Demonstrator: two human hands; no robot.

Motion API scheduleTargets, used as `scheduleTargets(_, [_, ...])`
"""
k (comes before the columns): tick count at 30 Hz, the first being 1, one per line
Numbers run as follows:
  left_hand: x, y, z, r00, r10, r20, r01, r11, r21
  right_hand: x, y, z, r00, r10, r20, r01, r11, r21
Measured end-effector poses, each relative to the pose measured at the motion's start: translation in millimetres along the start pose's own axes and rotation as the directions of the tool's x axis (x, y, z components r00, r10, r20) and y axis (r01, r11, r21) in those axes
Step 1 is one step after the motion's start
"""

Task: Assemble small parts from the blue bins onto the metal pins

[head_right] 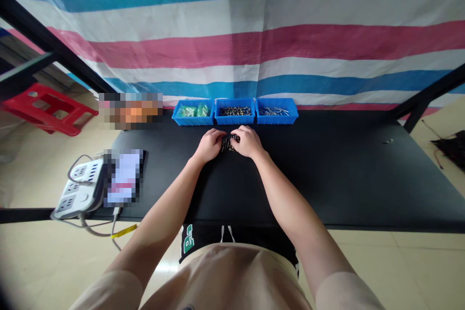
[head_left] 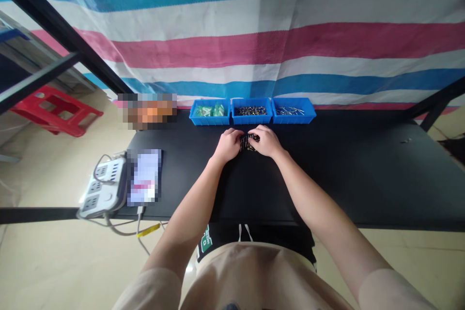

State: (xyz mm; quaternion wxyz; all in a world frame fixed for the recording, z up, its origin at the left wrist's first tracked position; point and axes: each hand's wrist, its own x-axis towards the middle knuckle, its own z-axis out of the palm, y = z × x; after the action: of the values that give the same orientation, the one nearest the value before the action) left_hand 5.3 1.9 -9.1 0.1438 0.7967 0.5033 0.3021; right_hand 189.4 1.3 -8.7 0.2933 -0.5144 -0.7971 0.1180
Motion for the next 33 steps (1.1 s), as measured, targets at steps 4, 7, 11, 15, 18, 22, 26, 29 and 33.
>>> scheduleTargets(4, [0,2,0.1,0.999,0.014,0.031,-0.016,0.998,0.061,0,-1,0,1.0,0.002,0.019,-0.001,0.999,-0.044])
scheduleTargets(7, [-1,4,-1.6,0.999,0.011,0.033,-0.012,0.998,0.054,0,0,1,1.0,0.001,0.013,0.0,0.999,-0.037])
scheduleTargets(11, [-1,5,-9.8,1.0,-0.02,0.005,0.02,0.999,0.048,0,0,1,1.0,0.005,-0.001,-0.005,1.0,-0.001])
scheduleTargets(15, [0,4,-20.3,0.995,-0.083,0.051,0.077,0.99,0.12,-1,-2,0,1.0,0.014,0.0,-0.014,1.0,0.013])
scheduleTargets(18, [0,3,-24.4,0.991,-0.072,0.116,0.054,0.987,0.149,0,-2,0,1.0,0.014,-0.005,-0.014,1.0,0.008])
scheduleTargets(22, [0,4,-25.1,0.986,-0.044,0.16,0.019,0.987,0.157,0,-1,1,1.0,0.0,-0.013,0.0,1.0,0.009])
scheduleTargets(26, [1,4,-24.5,0.982,-0.058,0.181,0.027,0.985,0.169,0,1,3,0.999,-0.011,-0.03,0.012,1.0,0.017])
scheduleTargets(29, [2,4,-24.5,0.982,-0.066,0.179,0.039,0.987,0.154,-1,3,4,0.999,-0.018,-0.042,0.019,0.999,0.034])
scheduleTargets(33, [2,7,-25.4,0.989,-0.056,0.137,0.041,0.993,0.109,-2,2,4,0.994,-0.061,-0.092,0.069,0.994,0.082])
